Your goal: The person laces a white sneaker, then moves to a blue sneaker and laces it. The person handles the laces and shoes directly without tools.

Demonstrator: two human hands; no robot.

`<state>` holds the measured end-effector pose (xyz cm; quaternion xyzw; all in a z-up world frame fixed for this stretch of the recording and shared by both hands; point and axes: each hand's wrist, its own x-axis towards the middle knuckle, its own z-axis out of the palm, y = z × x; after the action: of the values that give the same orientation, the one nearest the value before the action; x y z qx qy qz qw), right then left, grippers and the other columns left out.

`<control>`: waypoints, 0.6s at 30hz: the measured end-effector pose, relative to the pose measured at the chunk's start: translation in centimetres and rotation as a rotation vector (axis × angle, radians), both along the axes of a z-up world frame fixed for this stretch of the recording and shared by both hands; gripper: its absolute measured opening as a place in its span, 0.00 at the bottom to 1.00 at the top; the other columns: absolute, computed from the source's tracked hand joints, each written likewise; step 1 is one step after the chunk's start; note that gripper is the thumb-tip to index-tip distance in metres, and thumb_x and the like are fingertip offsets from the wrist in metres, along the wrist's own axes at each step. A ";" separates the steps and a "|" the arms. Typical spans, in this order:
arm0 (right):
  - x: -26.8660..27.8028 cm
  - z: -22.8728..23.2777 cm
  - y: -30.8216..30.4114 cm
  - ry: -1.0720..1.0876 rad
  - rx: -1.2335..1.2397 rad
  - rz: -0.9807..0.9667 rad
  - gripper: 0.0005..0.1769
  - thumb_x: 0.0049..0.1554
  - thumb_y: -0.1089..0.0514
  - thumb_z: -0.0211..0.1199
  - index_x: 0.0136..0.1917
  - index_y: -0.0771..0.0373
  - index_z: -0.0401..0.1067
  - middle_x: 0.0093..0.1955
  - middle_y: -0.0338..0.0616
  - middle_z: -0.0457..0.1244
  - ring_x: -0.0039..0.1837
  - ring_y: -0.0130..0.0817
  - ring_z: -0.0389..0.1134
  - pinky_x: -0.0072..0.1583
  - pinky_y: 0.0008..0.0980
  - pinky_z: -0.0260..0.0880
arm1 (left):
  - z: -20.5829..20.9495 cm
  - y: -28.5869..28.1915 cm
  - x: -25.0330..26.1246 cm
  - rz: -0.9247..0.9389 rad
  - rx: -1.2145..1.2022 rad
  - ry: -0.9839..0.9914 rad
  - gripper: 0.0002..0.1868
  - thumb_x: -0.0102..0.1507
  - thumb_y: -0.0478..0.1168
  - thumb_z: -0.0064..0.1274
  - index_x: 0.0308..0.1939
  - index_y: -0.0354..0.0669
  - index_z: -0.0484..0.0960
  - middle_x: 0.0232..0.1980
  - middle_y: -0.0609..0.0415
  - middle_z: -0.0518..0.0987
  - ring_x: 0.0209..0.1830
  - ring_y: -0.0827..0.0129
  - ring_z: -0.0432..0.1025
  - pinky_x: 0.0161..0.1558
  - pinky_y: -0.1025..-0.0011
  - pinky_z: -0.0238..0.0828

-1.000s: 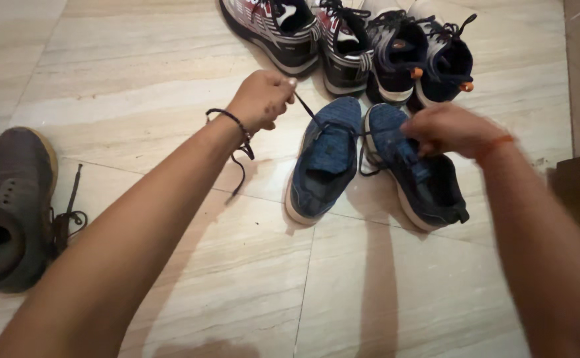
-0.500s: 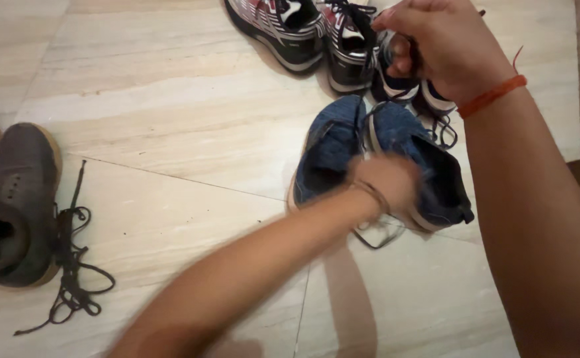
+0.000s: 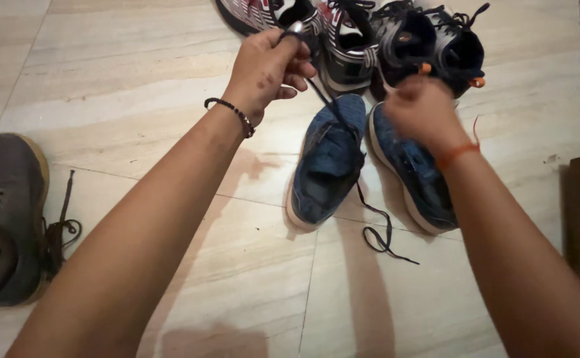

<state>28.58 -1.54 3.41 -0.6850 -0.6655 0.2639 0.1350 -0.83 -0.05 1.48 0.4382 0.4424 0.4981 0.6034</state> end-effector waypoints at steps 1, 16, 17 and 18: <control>0.7 -1.7 -0.8 -0.243 -0.143 0.155 0.17 0.55 0.52 0.68 0.52 0.66 0.82 0.48 0.53 0.71 0.51 0.44 0.72 0.55 0.35 0.71 | 0.5 -0.1 0.2 -0.006 0.012 0.038 0.13 0.67 0.48 0.52 0.38 0.41 0.79 0.29 0.54 0.84 0.20 0.79 0.74 0.21 0.79 0.68; 12.1 -5.5 -2.2 1.348 -0.547 -0.102 0.18 0.69 0.55 0.61 0.37 0.51 0.63 0.31 0.28 0.52 0.35 0.24 0.55 0.43 0.31 0.61 | -1.5 -0.5 -7.0 0.249 -0.083 -0.140 0.24 0.70 0.58 0.40 0.40 0.41 0.79 0.25 0.56 0.79 0.20 0.75 0.69 0.23 0.76 0.66; 12.9 -5.2 -2.1 1.263 -0.484 -0.182 0.15 0.68 0.54 0.60 0.38 0.51 0.64 0.31 0.27 0.52 0.35 0.22 0.52 0.43 0.29 0.58 | -1.9 -0.5 -8.2 0.323 -0.124 -0.212 0.25 0.71 0.59 0.38 0.41 0.42 0.79 0.25 0.55 0.79 0.21 0.75 0.70 0.25 0.75 0.68; 14.0 -4.3 -2.0 1.177 -0.422 -0.259 0.12 0.66 0.54 0.59 0.39 0.51 0.65 0.32 0.26 0.51 0.35 0.21 0.50 0.43 0.27 0.55 | -2.4 -0.4 -9.1 0.362 -0.154 -0.261 0.23 0.71 0.57 0.39 0.41 0.41 0.78 0.26 0.54 0.80 0.22 0.73 0.71 0.26 0.74 0.70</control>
<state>42.57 -3.55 -0.85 -0.5124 -0.3254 0.7028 0.3710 -9.96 -0.49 -0.93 0.2362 0.4690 0.6153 0.5879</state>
